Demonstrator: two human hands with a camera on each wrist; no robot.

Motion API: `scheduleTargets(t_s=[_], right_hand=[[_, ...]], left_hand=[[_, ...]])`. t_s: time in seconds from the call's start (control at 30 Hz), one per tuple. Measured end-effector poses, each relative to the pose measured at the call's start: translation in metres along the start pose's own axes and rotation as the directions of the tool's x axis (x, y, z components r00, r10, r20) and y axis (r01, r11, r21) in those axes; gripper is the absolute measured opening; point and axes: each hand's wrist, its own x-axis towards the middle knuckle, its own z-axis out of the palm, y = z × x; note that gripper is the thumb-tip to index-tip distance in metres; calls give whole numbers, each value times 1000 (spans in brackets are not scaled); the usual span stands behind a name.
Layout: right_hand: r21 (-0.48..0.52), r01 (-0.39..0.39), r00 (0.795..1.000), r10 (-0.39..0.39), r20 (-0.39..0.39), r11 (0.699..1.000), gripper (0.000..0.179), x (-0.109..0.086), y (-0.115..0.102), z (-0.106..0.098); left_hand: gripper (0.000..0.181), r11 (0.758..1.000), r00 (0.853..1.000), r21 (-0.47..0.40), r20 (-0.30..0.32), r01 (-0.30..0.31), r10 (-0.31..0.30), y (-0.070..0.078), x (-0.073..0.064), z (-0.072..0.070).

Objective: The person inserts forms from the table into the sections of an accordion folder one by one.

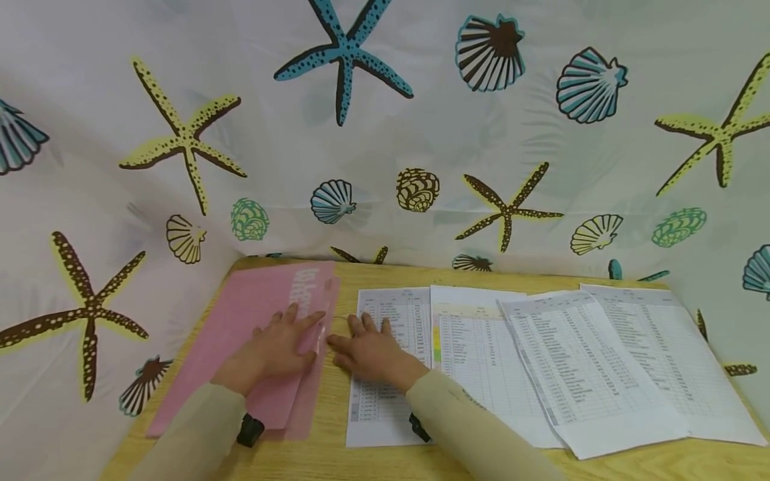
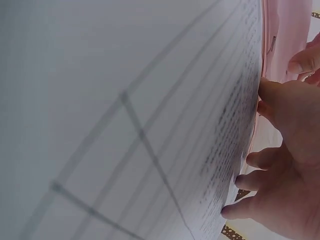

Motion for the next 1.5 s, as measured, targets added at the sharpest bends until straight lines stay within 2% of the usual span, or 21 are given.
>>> scheduleTargets(t_s=[0.27,0.47,0.6,0.73,0.83,1.0,1.1,1.3,1.5], right_hand=[[6,3,1000,-3,11,1000,52,0,-1,-2],[15,-7,999,7,32,1000,53,-1,-2,-2],[9,-15,999,15,35,1000,53,0,-2,-3],[10,-17,999,16,33,1000,52,-1,-3,-4],[15,-13,999,13,36,1000,52,-2,-4,-5],[16,-13,999,12,41,1000,53,-2,-3,-4],[14,-14,999,13,41,1000,53,-2,-2,-4],[10,-16,999,15,45,1000,53,0,-2,-2],[5,-13,999,12,50,1000,53,-1,-2,-3]], left_hand=[[72,996,995,7,-38,-89,89,-4,-5,-14],[64,993,990,-6,-80,-121,120,-5,-10,-30],[56,990,981,0,-136,-139,138,-9,-15,-40],[51,991,974,-8,-185,-131,127,-15,-19,-47],[48,990,972,-67,-207,-124,107,-21,-22,-52],[36,971,961,-171,-250,-164,118,-32,-22,-57],[31,957,966,-241,-239,-161,102,-38,-21,-59],[35,928,985,-363,-171,-80,18,-44,-24,-60],[42,920,982,-384,-190,-80,6,-48,-24,-59]])
